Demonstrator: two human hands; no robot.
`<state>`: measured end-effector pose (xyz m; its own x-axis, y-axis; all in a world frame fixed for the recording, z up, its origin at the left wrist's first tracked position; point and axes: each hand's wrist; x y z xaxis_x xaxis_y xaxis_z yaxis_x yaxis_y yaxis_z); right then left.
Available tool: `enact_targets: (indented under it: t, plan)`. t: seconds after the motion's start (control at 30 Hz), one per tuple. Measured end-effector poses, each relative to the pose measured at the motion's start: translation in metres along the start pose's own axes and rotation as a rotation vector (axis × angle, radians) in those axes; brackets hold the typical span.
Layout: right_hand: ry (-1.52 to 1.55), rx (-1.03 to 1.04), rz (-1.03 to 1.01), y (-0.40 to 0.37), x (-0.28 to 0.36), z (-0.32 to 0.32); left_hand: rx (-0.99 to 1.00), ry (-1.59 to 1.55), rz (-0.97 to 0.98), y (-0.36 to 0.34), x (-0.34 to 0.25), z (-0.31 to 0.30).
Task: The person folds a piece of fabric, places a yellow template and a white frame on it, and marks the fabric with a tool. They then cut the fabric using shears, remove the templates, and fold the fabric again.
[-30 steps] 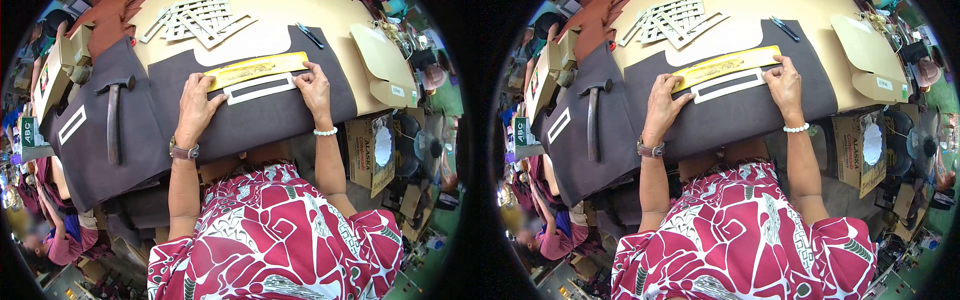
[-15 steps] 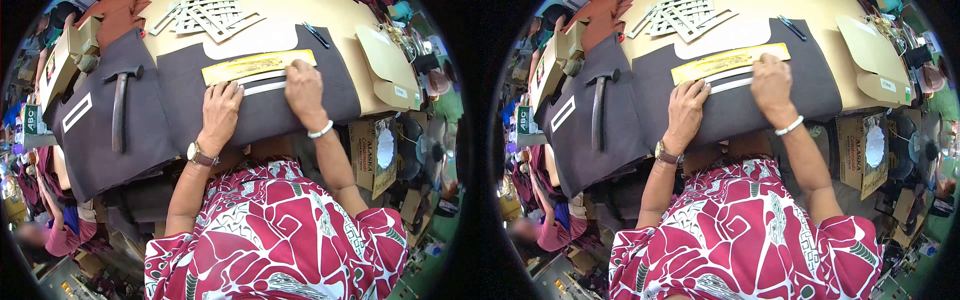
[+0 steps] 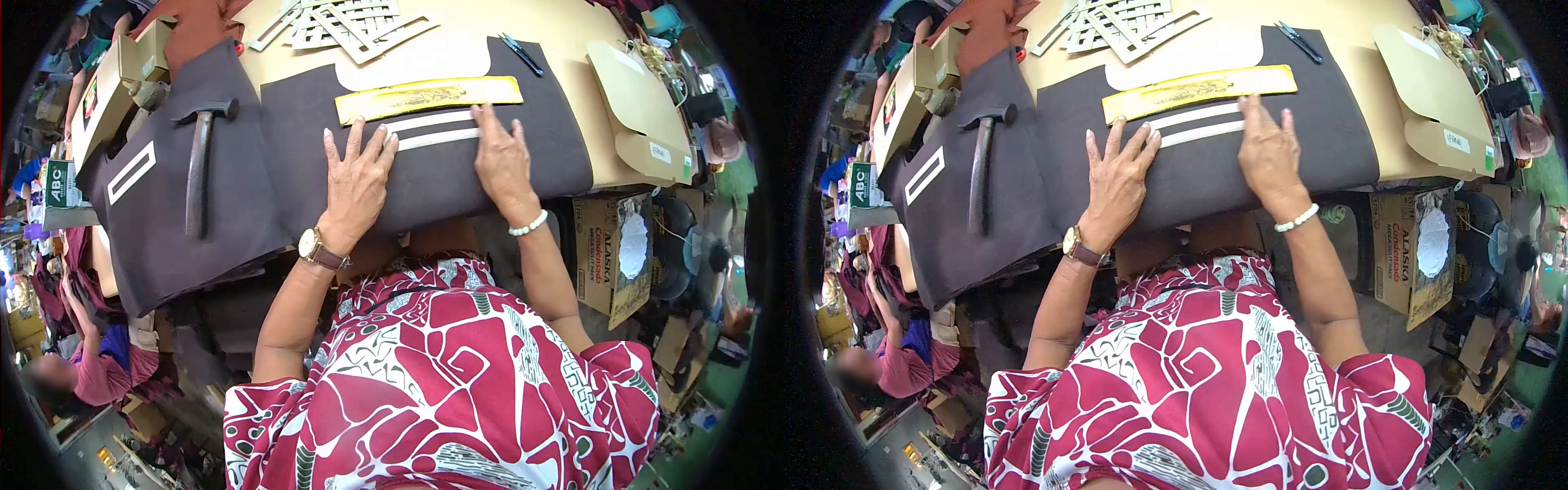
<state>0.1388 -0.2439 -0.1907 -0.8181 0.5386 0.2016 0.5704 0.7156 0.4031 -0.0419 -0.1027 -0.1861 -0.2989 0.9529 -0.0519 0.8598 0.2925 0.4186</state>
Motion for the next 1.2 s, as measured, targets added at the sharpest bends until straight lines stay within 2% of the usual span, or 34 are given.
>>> enact_targets:
  t: [0.13,0.23,0.3,0.37,0.4,0.5,0.57,0.63,0.7,0.73,0.83,0.9,1.0,1.1,1.13,1.17,1.2]
  plan:
    - [-0.133,-0.067,0.087,0.005,-0.018,-0.008,0.012,-0.057,0.038,-0.002,0.008,0.0]
    - [-0.097,-0.251,-0.105,0.0,0.023,-0.005,-0.002,-0.134,0.039,-0.005,0.01,0.001]
    - [0.065,-0.073,-0.245,-0.023,0.07,0.006,0.031,-0.126,0.041,-0.006,0.011,-0.005]
    - [0.247,-0.112,-0.169,-0.033,0.086,0.014,0.046,-0.088,0.049,-0.002,0.011,-0.005]
    - [0.322,-0.04,-0.089,-0.03,0.076,0.005,0.033,-0.053,0.052,-0.001,0.008,-0.005]
    - [0.096,-0.051,-0.048,-0.029,0.028,-0.005,0.052,0.015,0.028,-0.004,0.0,-0.013]
    - [0.13,-0.057,0.086,-0.027,-0.001,-0.011,0.073,0.07,0.019,-0.012,0.002,-0.019]
    - [0.01,-0.076,0.13,-0.018,-0.02,-0.019,0.093,0.042,-0.035,-0.017,0.002,-0.029]
    - [-0.022,0.01,0.225,0.0,-0.034,-0.03,0.129,0.008,-0.09,-0.022,0.008,-0.039]
    - [-0.013,-0.036,0.156,0.01,-0.036,-0.03,0.197,-0.002,-0.146,-0.023,0.01,-0.042]
    - [0.091,-0.112,-0.066,0.035,-0.025,-0.015,-0.094,-0.113,-0.369,-0.034,0.012,-0.022]
    - [0.245,-0.105,-0.23,0.047,-0.012,0.004,-0.057,-0.059,-0.406,-0.037,0.012,-0.016]
    - [0.228,-0.02,-0.328,0.064,-0.012,0.022,-0.022,-0.025,-0.425,-0.039,0.01,-0.012]
    - [0.206,-0.12,-0.466,0.073,-0.022,0.014,0.023,-0.025,-0.462,-0.038,0.009,-0.014]
    - [0.248,-0.125,-0.426,0.073,-0.027,0.003,0.025,-0.028,-0.457,-0.039,0.007,-0.013]
    - [0.217,-0.265,-0.428,0.071,-0.037,-0.001,0.017,-0.026,-0.454,-0.039,0.007,-0.013]
    - [0.219,-0.328,-0.33,0.069,-0.044,-0.013,0.01,-0.023,-0.455,-0.038,0.008,-0.013]
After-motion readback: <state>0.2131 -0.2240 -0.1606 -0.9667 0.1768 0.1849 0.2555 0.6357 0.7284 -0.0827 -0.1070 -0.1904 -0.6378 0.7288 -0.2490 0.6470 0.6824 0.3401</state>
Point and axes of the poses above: each hand's wrist, its own y-axis towards the middle knuckle, its own z-axis out of the palm, x = y × z, and after that the axes turned 9 degrees about -x, right-handed
